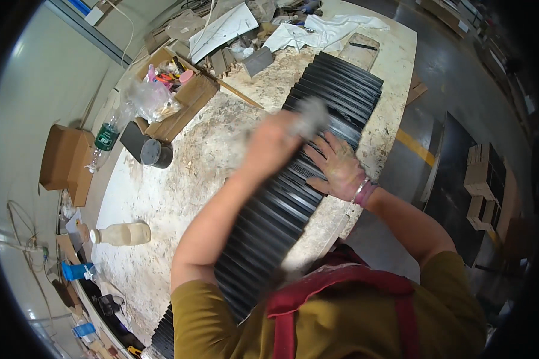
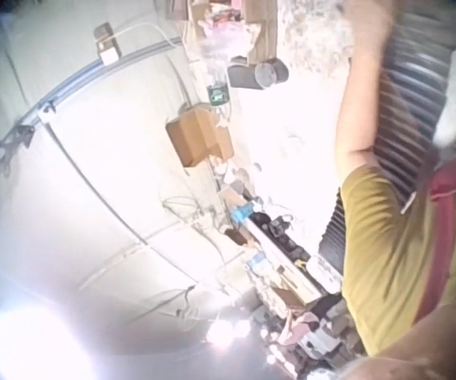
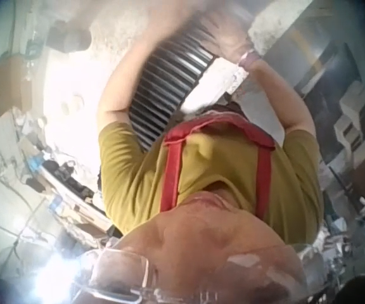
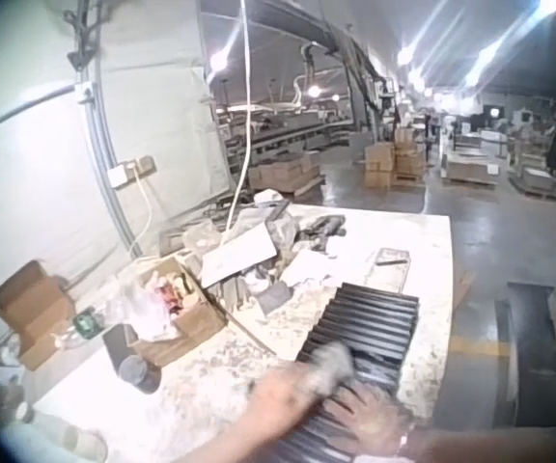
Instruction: The person wipes a long slatted panel with a cloth after applying liquid from a bottle, then applies a dark substance to the panel using a brush.
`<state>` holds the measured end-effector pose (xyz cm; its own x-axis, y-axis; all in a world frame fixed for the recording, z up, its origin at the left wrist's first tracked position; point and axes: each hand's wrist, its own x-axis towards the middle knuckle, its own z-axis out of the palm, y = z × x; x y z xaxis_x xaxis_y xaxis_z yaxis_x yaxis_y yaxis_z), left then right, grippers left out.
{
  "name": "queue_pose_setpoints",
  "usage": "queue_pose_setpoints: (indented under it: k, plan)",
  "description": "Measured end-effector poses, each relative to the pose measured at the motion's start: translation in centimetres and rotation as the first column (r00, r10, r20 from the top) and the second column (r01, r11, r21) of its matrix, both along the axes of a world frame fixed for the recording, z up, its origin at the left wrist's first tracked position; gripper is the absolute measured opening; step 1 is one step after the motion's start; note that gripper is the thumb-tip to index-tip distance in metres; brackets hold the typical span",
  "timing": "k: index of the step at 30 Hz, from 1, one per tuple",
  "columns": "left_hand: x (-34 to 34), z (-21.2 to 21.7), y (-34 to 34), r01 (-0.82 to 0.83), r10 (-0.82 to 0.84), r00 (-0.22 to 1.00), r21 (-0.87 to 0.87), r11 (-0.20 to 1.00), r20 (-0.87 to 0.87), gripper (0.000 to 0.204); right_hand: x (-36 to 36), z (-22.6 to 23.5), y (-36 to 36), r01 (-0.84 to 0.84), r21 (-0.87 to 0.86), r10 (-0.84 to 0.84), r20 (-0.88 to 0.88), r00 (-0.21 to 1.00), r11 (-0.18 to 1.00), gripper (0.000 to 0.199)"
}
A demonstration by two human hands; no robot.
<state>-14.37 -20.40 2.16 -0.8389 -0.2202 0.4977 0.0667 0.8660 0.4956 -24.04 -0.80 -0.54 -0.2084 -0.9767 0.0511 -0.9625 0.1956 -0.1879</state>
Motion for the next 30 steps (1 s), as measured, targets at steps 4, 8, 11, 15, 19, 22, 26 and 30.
queue_pose_setpoints:
  k: [4, 8, 11, 15, 19, 22, 26, 30]
  plan:
    - [-2.9, -2.9, -2.5, -0.019, 0.043, 0.988, -0.161, 0.987, 0.147, 0.025, 0.0, 0.6, -0.6, -0.03, -0.028, 0.029, -0.034, 0.999, 0.999, 0.073]
    - [-5.9, -0.3, -8.2, -0.256, 0.278, 0.955, -0.181, 0.95, 0.107, 0.028, 0.3, 0.8, -0.5, -0.044, -0.093, 0.042, -0.027, 0.999, 0.995, 0.072]
    - [-7.7, -1.7, -6.2, 0.023, 0.037, 0.988, -0.372, 0.928, 0.153, 0.032, 0.0, 0.3, -0.7, -0.028, -0.118, 0.027, -0.018, 0.999, 0.993, 0.072]
    - [-6.5, -2.4, -10.5, -0.108, 0.282, 0.92, -0.516, 0.85, 0.272, 0.025, 0.4, 0.6, -1.3, -0.052, -0.116, 0.052, -0.003, 0.999, 0.992, 0.071]
    - [-4.4, 1.4, -12.4, -0.327, 0.368, 0.929, -0.381, 0.865, 0.039, 0.029, 0.0, -0.4, -0.5, -0.046, -0.178, 0.049, 0.014, 0.999, 0.983, 0.07]
    - [-0.7, 2.7, -5.4, -0.056, 0.071, 0.996, -0.265, 0.963, 0.05, 0.035, 0.3, 0.7, -0.5, 0.03, -0.07, -0.031, -0.004, 1.0, 0.997, 0.076]
    - [5.5, -1.5, 1.2, 0.19, -0.084, 0.926, -0.264, 0.946, 0.368, 0.044, 1.0, -1.6, 0.1, 0.096, -0.157, -0.088, 0.059, 0.994, 0.983, 0.077]
    - [3.7, -2.8, -7.0, -0.12, 0.151, 0.951, -0.128, 0.985, 0.27, 0.038, 1.4, -0.4, -0.6, -0.002, -0.134, -0.002, -0.037, 0.999, 0.991, 0.074]
